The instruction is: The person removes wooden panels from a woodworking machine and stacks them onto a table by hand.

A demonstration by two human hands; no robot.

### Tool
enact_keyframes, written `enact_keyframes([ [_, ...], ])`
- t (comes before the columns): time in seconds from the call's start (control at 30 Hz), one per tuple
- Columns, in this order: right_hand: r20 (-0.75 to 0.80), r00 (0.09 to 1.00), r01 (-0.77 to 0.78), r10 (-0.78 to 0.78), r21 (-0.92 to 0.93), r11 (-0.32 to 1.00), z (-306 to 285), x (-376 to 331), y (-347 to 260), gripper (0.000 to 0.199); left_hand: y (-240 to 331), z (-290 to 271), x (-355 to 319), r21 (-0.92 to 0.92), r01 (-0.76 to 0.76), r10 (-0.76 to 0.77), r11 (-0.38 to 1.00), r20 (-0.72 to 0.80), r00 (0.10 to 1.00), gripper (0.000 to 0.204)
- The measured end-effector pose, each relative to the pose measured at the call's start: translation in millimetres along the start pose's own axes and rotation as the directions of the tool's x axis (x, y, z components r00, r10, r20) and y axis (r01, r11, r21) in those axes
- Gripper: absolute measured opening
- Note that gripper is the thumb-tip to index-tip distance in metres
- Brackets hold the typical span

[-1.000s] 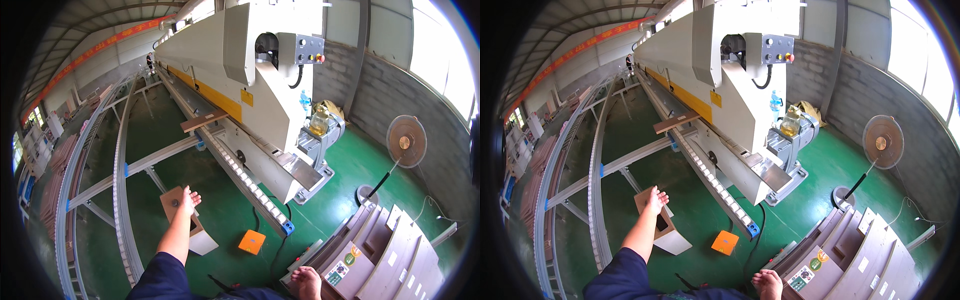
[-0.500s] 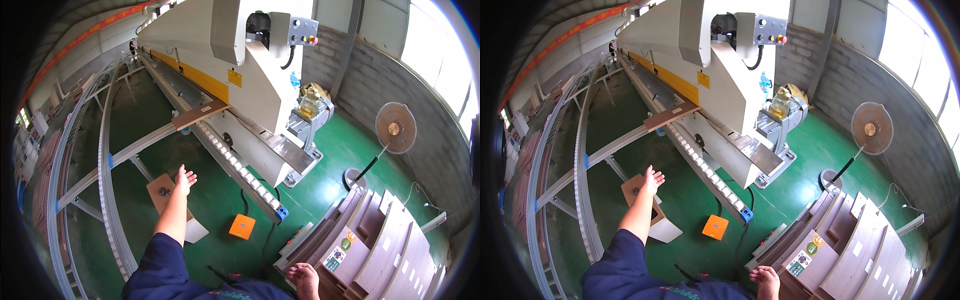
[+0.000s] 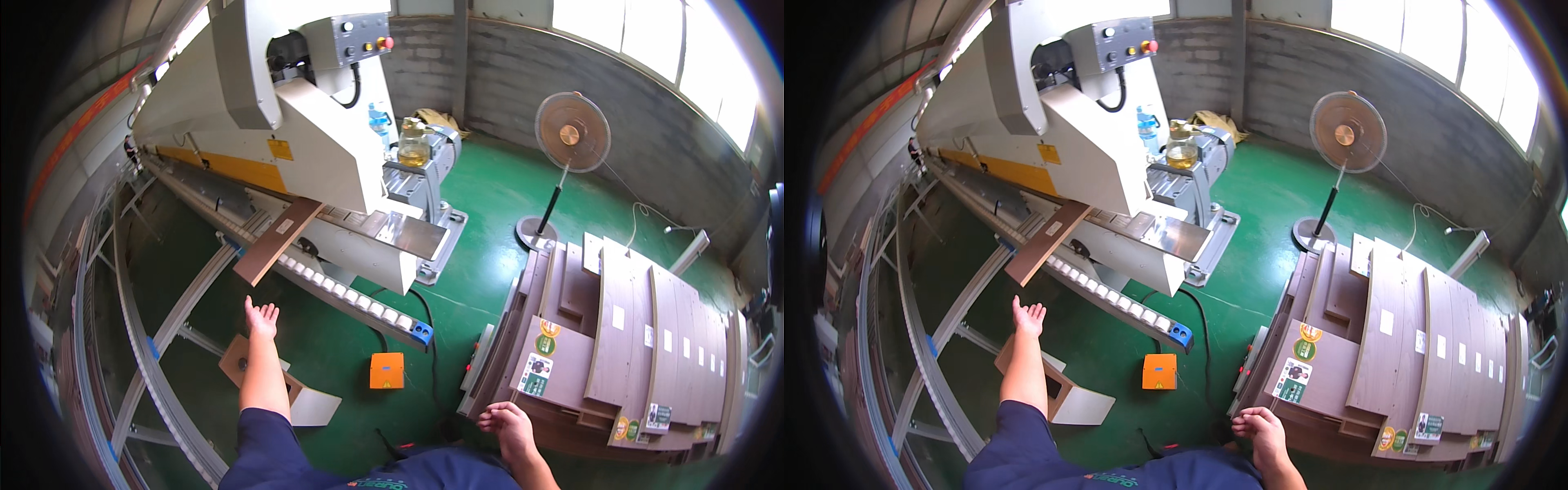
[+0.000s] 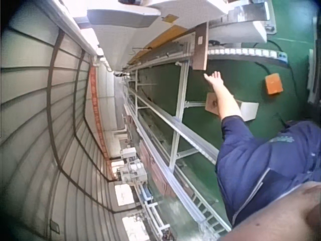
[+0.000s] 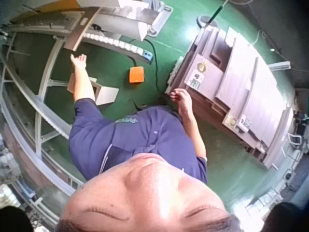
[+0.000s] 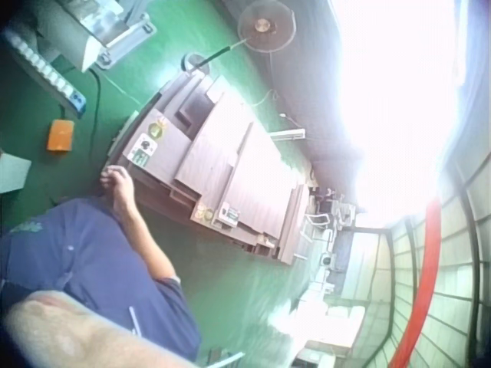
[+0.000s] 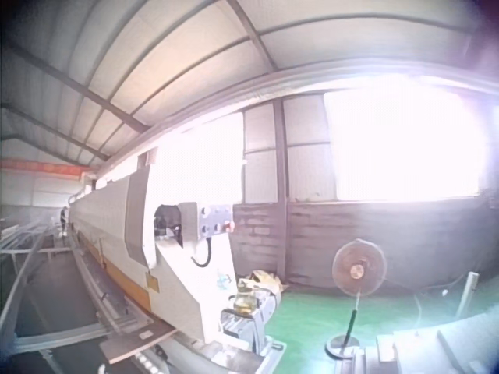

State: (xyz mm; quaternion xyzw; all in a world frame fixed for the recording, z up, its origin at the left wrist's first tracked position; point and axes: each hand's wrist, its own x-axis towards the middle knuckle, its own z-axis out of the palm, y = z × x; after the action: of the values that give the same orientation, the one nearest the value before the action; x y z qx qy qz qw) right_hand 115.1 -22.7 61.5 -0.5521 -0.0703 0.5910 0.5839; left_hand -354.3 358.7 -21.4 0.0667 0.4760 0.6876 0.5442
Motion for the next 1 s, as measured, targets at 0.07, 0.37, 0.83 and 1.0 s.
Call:
enact_keyframes([
  [0.07, -0.027, 1.0, -0.005, 0.005, -0.02, 1.0, 1.3, -2.8, -1.4, 0.011, 0.0, 7.8, -1.6, 0.021, 0.008, -0.008, 1.0, 0.01, 1.0, 0.095],
  [0.37, -0.058, 0.998, 0.016, -0.018, -0.04, 0.999, 2.2, -8.2, 0.3, 0.012, -20.3, 11.6, 25.8, 0.099, 0.095, -0.116, 0.991, 0.227, 0.967, 0.058],
  [0.83, 0.014, 1.0, -0.01, 0.011, -0.009, 1.0, 1.2, 3.1, 13.9, 0.01, -79.7, 34.6, -118.1, 0.075, 0.205, -0.218, 0.976, 0.412, 0.885, 0.027],
  [1.0, 0.045, 0.999, -0.006, 0.008, -0.031, 0.999, 6.2, 1.0, 19.7, 0.01, -109.4, 18.8, -177.3, 0.01, 0.258, -0.224, 0.966, 0.532, 0.817, 0.03],
])
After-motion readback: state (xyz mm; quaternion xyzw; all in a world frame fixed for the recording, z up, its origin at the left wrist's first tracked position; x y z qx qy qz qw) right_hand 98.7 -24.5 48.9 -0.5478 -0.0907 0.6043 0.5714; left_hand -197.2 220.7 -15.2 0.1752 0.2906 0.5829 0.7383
